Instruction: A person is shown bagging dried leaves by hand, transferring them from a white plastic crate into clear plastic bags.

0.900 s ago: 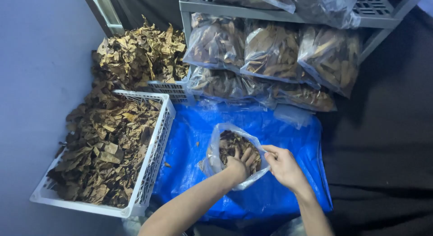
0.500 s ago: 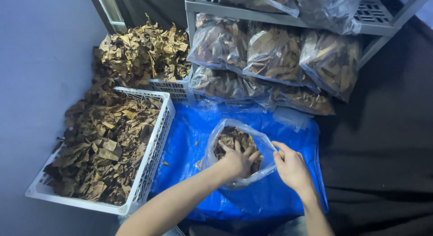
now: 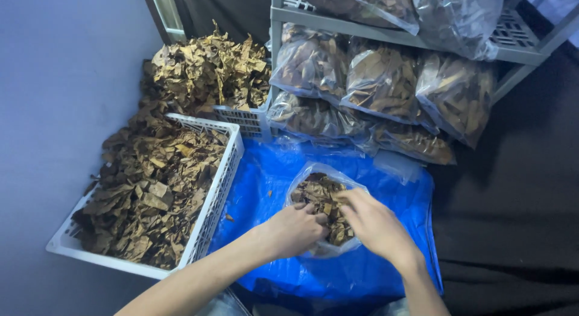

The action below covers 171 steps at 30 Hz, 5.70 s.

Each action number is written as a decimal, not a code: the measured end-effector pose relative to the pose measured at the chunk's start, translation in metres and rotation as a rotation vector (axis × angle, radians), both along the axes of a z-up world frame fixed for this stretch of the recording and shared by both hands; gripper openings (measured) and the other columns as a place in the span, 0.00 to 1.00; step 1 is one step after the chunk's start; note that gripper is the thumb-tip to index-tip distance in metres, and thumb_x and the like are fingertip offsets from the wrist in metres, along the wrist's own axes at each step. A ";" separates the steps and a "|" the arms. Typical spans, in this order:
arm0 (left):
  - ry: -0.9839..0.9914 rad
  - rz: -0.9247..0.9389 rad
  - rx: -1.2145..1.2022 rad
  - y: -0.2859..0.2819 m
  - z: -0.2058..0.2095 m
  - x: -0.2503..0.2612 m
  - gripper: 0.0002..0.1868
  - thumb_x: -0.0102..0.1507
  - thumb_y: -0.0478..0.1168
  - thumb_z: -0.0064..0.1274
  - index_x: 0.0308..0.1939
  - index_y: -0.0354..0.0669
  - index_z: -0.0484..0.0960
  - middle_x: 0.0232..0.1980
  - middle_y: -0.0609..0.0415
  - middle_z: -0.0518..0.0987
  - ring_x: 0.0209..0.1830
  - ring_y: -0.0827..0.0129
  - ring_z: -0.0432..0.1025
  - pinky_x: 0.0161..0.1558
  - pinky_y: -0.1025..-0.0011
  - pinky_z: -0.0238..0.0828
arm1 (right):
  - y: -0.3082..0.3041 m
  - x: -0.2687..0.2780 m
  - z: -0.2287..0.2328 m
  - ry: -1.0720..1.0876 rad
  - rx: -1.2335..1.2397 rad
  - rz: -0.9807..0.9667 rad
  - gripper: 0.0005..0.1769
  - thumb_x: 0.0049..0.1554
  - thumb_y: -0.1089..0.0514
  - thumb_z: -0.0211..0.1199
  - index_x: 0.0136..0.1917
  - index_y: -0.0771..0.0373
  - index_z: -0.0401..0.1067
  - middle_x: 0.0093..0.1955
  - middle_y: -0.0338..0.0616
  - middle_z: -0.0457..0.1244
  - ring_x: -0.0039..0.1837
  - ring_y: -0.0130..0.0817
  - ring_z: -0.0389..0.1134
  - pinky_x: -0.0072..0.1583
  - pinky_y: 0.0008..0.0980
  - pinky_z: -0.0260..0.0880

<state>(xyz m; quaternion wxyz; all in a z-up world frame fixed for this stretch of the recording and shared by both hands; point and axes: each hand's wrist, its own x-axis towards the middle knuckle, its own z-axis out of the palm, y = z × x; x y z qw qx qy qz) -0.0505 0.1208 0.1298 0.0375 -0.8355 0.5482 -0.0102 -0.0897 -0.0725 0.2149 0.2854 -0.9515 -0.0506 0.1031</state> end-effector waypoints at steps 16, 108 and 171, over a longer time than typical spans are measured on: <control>-0.213 0.005 -0.089 0.024 -0.012 -0.008 0.05 0.59 0.36 0.59 0.36 0.55 0.85 0.45 0.54 0.76 0.44 0.63 0.67 0.38 0.65 0.62 | 0.053 0.067 -0.058 0.369 -0.598 0.497 0.54 0.62 0.33 0.49 0.85 0.48 0.19 0.87 0.35 0.09 0.85 0.48 0.05 0.80 0.66 0.15; 0.284 1.181 -0.164 0.323 -0.148 0.079 0.66 0.58 0.59 0.64 0.83 0.47 0.30 0.84 0.53 0.48 0.83 0.57 0.45 0.79 0.44 0.37 | 0.373 0.256 -0.244 -0.130 -0.693 0.644 0.40 0.55 0.51 0.72 0.77 0.43 0.59 0.77 0.43 0.56 0.73 0.58 0.60 0.62 0.69 0.66; 0.774 0.795 -1.099 0.031 -0.005 0.030 0.17 0.64 0.40 0.48 0.53 0.45 0.86 0.30 0.53 0.83 0.28 0.65 0.80 0.36 0.65 0.77 | 0.032 0.057 -0.077 -0.296 -0.214 0.315 0.33 0.48 0.72 0.54 0.66 0.56 0.71 0.75 0.47 0.55 0.73 0.53 0.61 0.70 0.47 0.67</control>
